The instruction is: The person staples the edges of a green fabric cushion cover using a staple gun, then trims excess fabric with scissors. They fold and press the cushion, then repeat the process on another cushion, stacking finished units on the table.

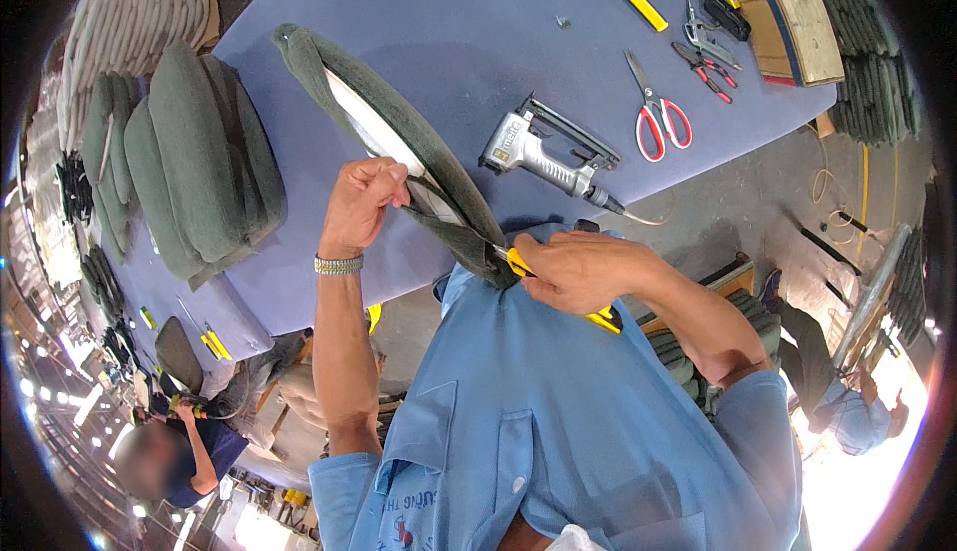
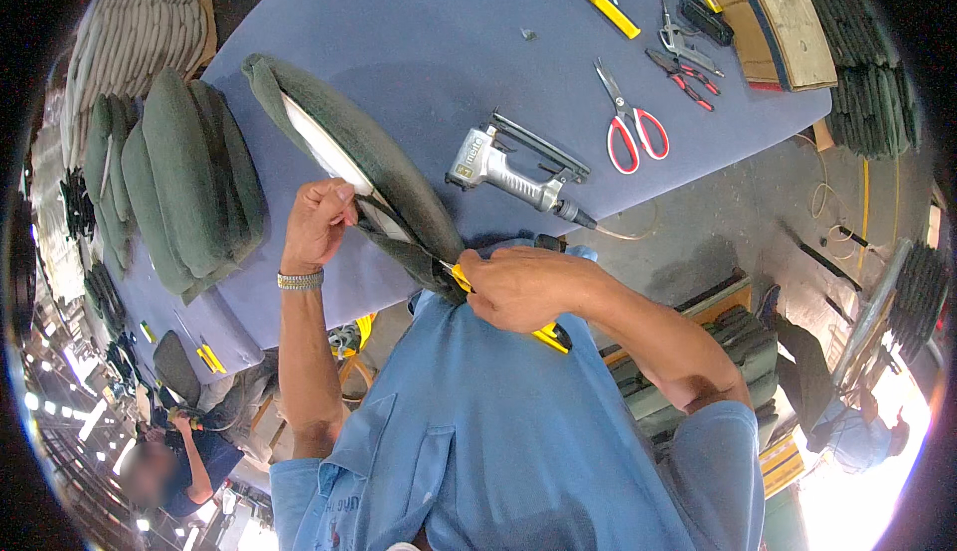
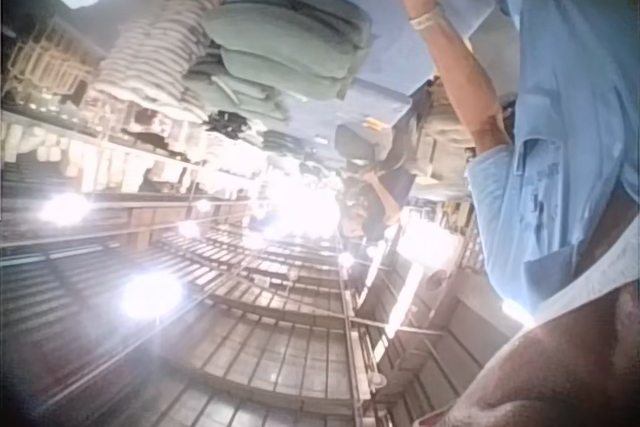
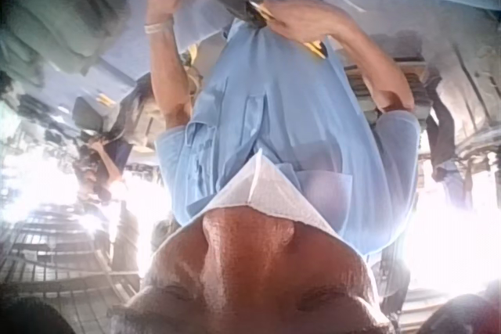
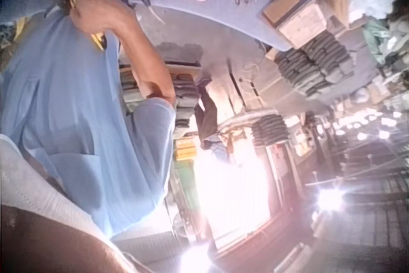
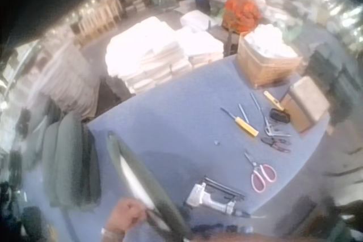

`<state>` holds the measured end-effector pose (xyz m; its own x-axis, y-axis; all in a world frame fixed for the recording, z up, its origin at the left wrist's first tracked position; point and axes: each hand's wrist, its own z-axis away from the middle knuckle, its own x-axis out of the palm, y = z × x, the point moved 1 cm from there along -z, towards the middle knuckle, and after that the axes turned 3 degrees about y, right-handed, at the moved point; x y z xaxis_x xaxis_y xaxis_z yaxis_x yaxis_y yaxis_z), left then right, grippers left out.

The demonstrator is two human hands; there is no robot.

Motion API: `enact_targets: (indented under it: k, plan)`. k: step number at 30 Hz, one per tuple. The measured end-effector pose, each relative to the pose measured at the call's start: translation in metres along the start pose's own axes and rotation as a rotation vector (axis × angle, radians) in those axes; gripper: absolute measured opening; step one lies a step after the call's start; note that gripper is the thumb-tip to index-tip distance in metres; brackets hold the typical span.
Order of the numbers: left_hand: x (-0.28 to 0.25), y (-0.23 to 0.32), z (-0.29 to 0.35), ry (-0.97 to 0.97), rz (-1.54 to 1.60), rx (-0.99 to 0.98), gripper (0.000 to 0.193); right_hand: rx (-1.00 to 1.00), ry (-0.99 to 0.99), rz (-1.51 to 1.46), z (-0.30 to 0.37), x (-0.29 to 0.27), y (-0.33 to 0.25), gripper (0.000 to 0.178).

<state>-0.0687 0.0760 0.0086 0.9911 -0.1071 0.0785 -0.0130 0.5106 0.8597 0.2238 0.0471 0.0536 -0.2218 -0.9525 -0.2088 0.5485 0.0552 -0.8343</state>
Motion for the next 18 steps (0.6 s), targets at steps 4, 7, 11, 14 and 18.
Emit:
enact_targets:
  k: [4, 7, 11, 14, 18]
  plan:
    - [-0.001, -0.001, 0.002, -0.009, 0.026, -0.005, 0.037, 0.036, -0.02, 0.054, 0.004, 0.006, 0.001, 0.037]
    - [-0.002, -0.005, 0.002, -0.017, 0.098, 0.046, 0.037, 0.07, -0.07, 0.034, 0.006, 0.003, -0.005, 0.036]
    - [-0.003, -0.003, 0.005, -0.026, 0.135, 0.077, 0.038, 0.119, -0.147, 0.015, 0.01, 0.001, -0.011, 0.04]
    - [-0.006, -0.001, 0.008, -0.013, 0.175, 0.146, 0.04, 0.111, -0.139, 0.019, 0.013, 0.006, -0.008, 0.036]
    - [0.005, 0.026, 0.022, 0.039, -0.289, 0.216, 0.038, 0.061, -0.033, 0.028, 0.016, 0.013, 0.0, 0.034]
